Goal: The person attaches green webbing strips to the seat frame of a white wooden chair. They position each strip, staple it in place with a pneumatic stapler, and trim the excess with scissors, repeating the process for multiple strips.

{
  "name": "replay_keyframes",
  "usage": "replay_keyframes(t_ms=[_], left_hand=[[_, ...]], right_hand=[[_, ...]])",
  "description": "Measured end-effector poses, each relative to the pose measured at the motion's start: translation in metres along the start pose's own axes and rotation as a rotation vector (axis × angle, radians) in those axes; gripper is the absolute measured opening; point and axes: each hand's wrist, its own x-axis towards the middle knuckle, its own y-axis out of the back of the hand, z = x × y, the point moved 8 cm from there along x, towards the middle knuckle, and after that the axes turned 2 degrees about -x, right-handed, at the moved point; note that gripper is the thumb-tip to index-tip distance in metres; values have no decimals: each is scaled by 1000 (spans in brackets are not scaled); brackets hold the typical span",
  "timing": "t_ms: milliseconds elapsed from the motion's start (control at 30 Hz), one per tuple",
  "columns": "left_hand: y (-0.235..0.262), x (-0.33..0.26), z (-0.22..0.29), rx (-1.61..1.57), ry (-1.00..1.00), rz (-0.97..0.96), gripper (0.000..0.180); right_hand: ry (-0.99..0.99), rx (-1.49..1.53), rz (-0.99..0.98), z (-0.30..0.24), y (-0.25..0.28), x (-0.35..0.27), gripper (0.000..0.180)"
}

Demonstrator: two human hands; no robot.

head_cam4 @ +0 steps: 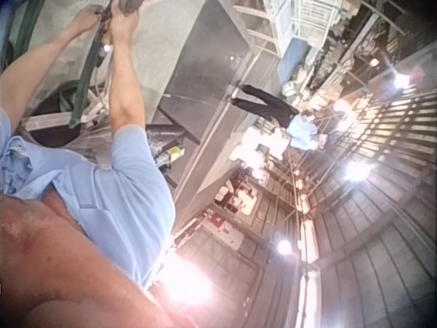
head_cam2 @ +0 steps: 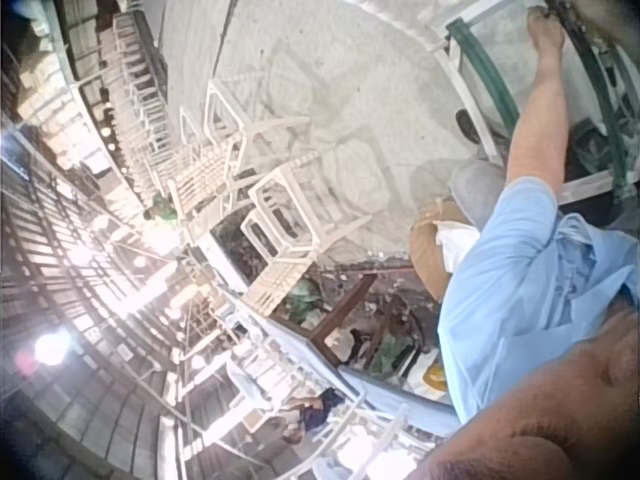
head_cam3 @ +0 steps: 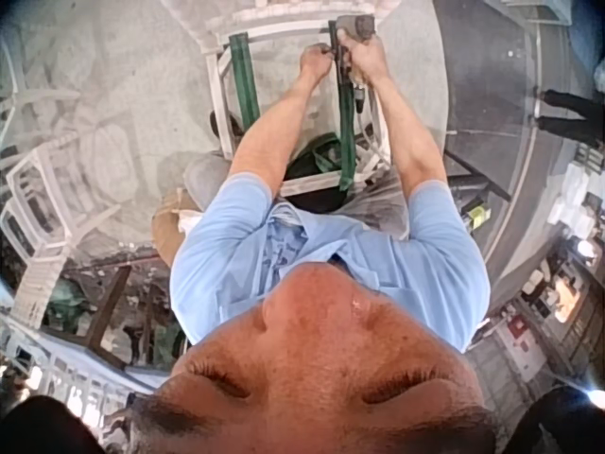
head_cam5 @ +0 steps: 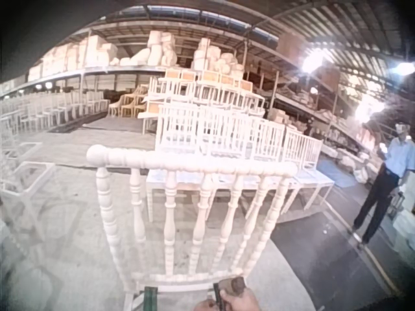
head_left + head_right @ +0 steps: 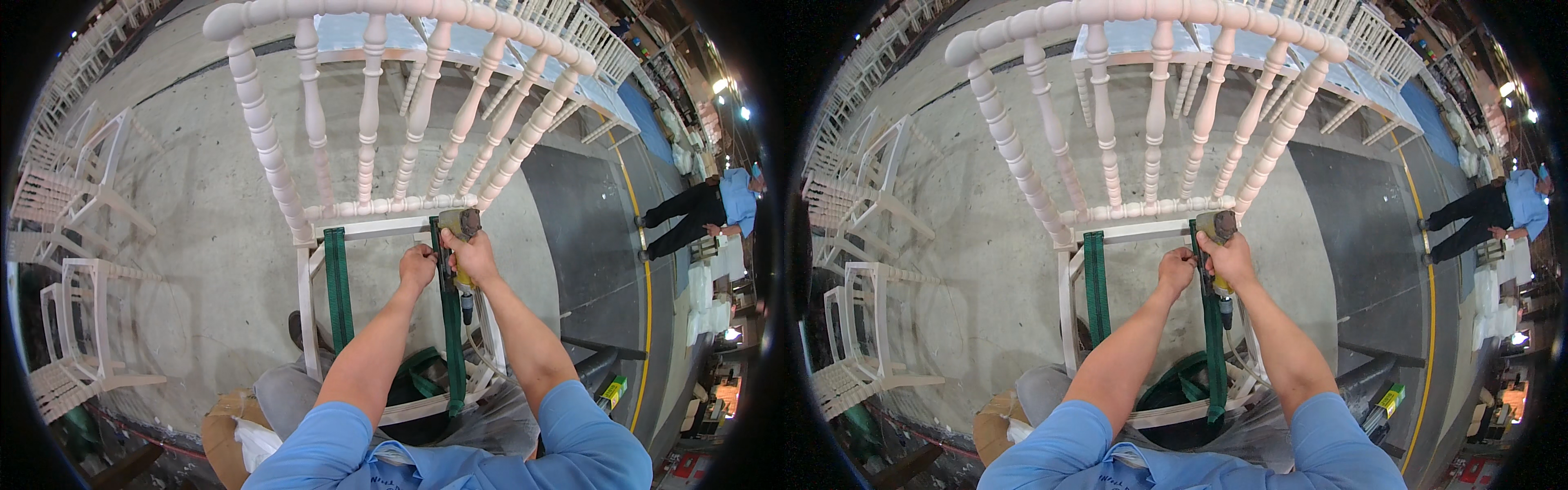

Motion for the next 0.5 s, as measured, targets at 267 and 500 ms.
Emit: replay_keyframes(t_ms=[267,500], left_hand=[[2,3,-3,40,-2,-13,20],[-1,1,-4,-16,18,-10,21]], right_hand=[[32,40,4,-2,-8,-4,32],[23,6,12,-4,-1,-8,28]])
